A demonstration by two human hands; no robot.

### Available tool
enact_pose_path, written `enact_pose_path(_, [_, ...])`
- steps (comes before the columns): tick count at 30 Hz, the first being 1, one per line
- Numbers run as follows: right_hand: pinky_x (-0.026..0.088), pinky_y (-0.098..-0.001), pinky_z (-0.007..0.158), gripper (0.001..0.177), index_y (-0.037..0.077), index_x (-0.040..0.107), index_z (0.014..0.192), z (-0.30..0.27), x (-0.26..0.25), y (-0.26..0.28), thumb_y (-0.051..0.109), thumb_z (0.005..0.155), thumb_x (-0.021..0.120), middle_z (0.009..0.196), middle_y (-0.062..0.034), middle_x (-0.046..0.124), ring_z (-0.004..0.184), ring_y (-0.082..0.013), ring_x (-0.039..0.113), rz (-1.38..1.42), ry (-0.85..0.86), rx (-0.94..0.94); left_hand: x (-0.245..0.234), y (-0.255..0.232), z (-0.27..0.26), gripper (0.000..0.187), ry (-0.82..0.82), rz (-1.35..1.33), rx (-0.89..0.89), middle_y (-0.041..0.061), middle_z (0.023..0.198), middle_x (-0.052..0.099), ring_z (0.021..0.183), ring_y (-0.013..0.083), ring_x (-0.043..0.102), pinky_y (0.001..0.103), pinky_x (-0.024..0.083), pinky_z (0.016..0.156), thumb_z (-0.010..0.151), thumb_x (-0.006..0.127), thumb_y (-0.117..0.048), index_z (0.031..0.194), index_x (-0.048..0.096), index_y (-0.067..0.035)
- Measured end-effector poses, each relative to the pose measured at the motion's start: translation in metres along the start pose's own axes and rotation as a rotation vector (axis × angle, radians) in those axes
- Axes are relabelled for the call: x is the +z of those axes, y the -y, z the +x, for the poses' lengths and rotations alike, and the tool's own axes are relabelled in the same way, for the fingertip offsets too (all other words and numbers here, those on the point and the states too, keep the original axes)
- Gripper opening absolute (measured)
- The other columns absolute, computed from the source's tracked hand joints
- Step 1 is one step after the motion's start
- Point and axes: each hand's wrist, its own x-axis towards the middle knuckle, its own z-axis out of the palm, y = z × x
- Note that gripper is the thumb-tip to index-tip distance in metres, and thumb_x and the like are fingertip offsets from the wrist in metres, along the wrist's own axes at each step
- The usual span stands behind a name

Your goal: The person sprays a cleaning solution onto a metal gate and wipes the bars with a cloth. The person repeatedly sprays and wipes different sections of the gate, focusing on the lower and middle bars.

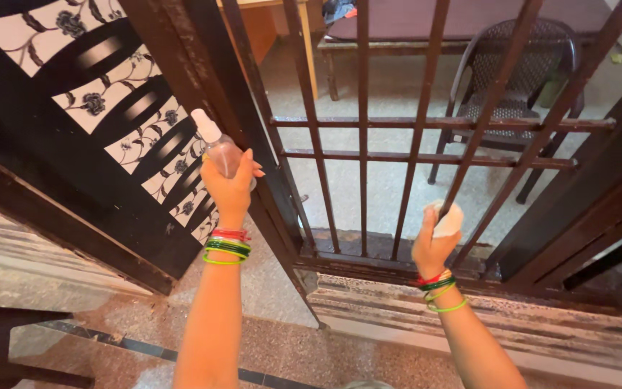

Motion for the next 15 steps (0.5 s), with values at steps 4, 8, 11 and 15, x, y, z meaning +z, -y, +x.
enact_pose_path(4, [0.047,-0.0370,0.070,0.016,0.002,0.060,0.106,-0.048,-0.005,-0.050,0.017,0.106,0.058,0.084,-0.0095,0.061,0.073,-0.0220,0.058,-0.057,0.039,0.085,-0.002,0.004,0.000,0.018,0.005,-0.016,0.012,0.011,0.081,0.064,0.066,0.0178,0.068,0.032,0.060,0.060,0.095,0.072,0.000,0.099,0.055,0.005])
enact_pose_path(8, [0.049,-0.0382,0.081,0.024,0.000,0.059,0.109,-0.081,-0.024,-0.067,0.024,0.107,0.055,0.094,-0.0120,0.063,0.086,-0.0214,0.060,-0.099,0.144,0.183,-0.001,0.007,-0.003,0.018,-0.002,-0.020,0.036,0.011,0.082,0.065,0.067,0.0187,0.069,0.032,0.060,0.060,0.096,0.072,-0.001,0.099,0.055,0.004])
enact_pose_path(11, [0.047,-0.0381,0.096,0.037,0.003,0.062,0.117,-0.083,-0.039,-0.063,0.032,0.113,0.038,0.109,-0.0098,0.064,0.103,-0.0200,0.060,0.007,0.164,0.168,-0.001,0.005,-0.002,0.018,0.001,0.001,0.045,0.011,0.081,0.064,0.066,0.0193,0.069,0.033,0.060,0.061,0.096,0.071,-0.001,0.099,0.055,0.004])
enact_pose_path(15, [0.048,-0.0373,0.108,0.043,0.005,0.048,0.138,-0.089,-0.085,-0.054,0.040,0.113,0.041,0.133,-0.0075,0.057,0.124,-0.0194,0.057,0.314,-0.214,0.250,-0.001,0.006,-0.002,0.017,-0.005,-0.021,0.047,0.011,0.082,0.064,0.067,0.0191,0.070,0.033,0.061,0.061,0.096,0.071,-0.002,0.099,0.054,0.004])
